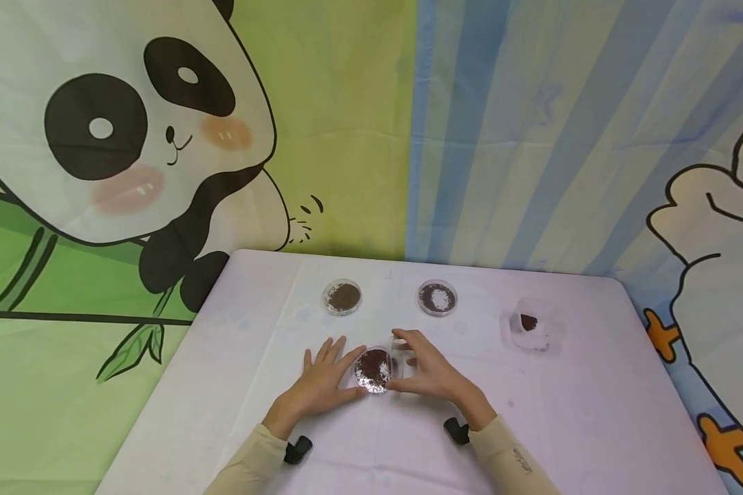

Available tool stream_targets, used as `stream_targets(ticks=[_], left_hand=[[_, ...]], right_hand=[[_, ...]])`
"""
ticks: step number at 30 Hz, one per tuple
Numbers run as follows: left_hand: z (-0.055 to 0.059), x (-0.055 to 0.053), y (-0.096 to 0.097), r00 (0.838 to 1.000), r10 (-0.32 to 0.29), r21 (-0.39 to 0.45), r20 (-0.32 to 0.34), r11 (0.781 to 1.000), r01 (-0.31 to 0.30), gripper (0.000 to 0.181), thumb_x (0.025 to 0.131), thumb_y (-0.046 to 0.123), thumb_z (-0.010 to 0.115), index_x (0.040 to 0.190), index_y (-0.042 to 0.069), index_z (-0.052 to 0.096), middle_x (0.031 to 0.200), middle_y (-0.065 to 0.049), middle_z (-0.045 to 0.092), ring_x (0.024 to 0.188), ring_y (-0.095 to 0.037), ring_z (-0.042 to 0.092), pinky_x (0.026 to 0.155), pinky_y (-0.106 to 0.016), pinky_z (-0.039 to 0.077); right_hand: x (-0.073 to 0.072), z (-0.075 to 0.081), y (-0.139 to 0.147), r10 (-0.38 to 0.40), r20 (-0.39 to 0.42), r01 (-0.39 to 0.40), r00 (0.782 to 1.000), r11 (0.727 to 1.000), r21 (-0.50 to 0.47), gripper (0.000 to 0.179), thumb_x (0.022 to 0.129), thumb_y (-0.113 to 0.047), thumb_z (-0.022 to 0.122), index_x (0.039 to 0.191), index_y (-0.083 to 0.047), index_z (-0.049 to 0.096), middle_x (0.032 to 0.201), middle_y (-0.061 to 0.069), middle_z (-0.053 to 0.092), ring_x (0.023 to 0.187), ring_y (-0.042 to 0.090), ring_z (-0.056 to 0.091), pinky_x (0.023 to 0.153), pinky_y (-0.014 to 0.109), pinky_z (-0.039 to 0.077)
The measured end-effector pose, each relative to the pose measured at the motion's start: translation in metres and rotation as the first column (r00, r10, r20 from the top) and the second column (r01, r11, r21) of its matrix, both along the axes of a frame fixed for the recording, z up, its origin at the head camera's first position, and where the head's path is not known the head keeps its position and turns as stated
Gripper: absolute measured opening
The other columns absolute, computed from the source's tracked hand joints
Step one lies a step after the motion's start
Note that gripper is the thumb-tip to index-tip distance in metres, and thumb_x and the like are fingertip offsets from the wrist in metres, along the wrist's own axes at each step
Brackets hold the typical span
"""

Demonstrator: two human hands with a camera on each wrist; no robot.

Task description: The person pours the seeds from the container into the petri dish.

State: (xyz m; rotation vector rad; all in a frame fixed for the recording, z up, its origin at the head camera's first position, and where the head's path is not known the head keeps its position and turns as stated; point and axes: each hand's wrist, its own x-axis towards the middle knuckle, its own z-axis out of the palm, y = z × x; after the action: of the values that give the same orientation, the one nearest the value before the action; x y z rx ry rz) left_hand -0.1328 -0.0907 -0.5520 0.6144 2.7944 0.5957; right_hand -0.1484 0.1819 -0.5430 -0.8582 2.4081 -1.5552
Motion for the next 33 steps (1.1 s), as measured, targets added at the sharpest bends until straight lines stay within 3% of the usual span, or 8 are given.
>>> stream_targets(ticks=[5, 16, 22, 28, 33], left_hand=[[-0.001, 0.0, 0.0, 1.0, 0.0, 0.011, 0.005, 1.0, 0.0, 0.081, 0.088, 0.067, 0.062, 0.156, 0.033, 0.035, 0.162, -0.021, 0.021, 0.148, -0.047, 0.011, 0.105, -0.078, 0.006], [-0.001, 0.0, 0.0, 1.0, -0.003, 0.0, 0.004, 1.0, 0.003, 0.083, 0.088, 0.069, 0.06, 0.157, 0.031, 0.035, 0.163, -0.021, 0.019, 0.148, -0.046, 0.01, 0.105, -0.078, 0.006], [0.0, 0.001, 0.0, 1.0, 0.001, 0.005, 0.004, 1.0, -0.001, 0.083, 0.087, 0.069, 0.062, 0.156, 0.031, 0.036, 0.162, -0.021, 0.02, 0.148, -0.047, 0.011, 0.105, -0.078, 0.006], [0.002, 0.001, -0.001, 1.0, -0.01, -0.005, -0.008, 1.0, 0.01, 0.087, 0.086, 0.07, 0.061, 0.158, 0.029, 0.033, 0.162, -0.022, 0.02, 0.148, -0.047, 0.011, 0.105, -0.078, 0.007], [0.001, 0.003, -0.001, 1.0, -0.021, -0.024, -0.011, 0.999, 0.021, 0.096, 0.084, 0.072, 0.062, 0.159, 0.022, 0.028, 0.163, -0.021, 0.019, 0.148, -0.046, 0.01, 0.106, -0.077, 0.007]], right_hand=[[-0.001, -0.003, -0.007, 0.014, -0.009, -0.014, 1.0, 1.0, 0.006, 0.096, 0.074, -0.016, 0.091, 0.151, -0.004, 0.036, 0.143, 0.024, 0.042, 0.123, 0.044, 0.05, 0.09, 0.054, 0.052], [-0.001, -0.001, -0.02, 0.031, -0.132, -0.01, 0.991, 0.987, 0.16, 0.098, 0.076, -0.041, 0.088, 0.152, -0.006, 0.037, 0.144, 0.016, 0.045, 0.127, 0.036, 0.048, 0.101, 0.055, 0.044], [0.002, 0.002, -0.027, 0.044, -0.159, -0.002, 0.986, 0.967, 0.256, 0.102, 0.074, -0.041, 0.09, 0.151, -0.001, 0.037, 0.145, 0.013, 0.046, 0.131, 0.03, 0.043, 0.104, 0.053, 0.042], [0.003, 0.003, -0.031, 0.041, -0.166, 0.015, 0.985, 0.947, 0.322, 0.102, 0.073, -0.041, 0.09, 0.152, -0.004, 0.037, 0.145, 0.012, 0.045, 0.131, 0.028, 0.042, 0.104, 0.049, 0.042], [0.003, 0.005, -0.036, 0.047, -0.203, 0.04, 0.978, 0.914, 0.403, 0.104, 0.072, -0.043, 0.09, 0.154, -0.007, 0.036, 0.147, 0.012, 0.045, 0.133, 0.028, 0.042, 0.107, 0.046, 0.04]])
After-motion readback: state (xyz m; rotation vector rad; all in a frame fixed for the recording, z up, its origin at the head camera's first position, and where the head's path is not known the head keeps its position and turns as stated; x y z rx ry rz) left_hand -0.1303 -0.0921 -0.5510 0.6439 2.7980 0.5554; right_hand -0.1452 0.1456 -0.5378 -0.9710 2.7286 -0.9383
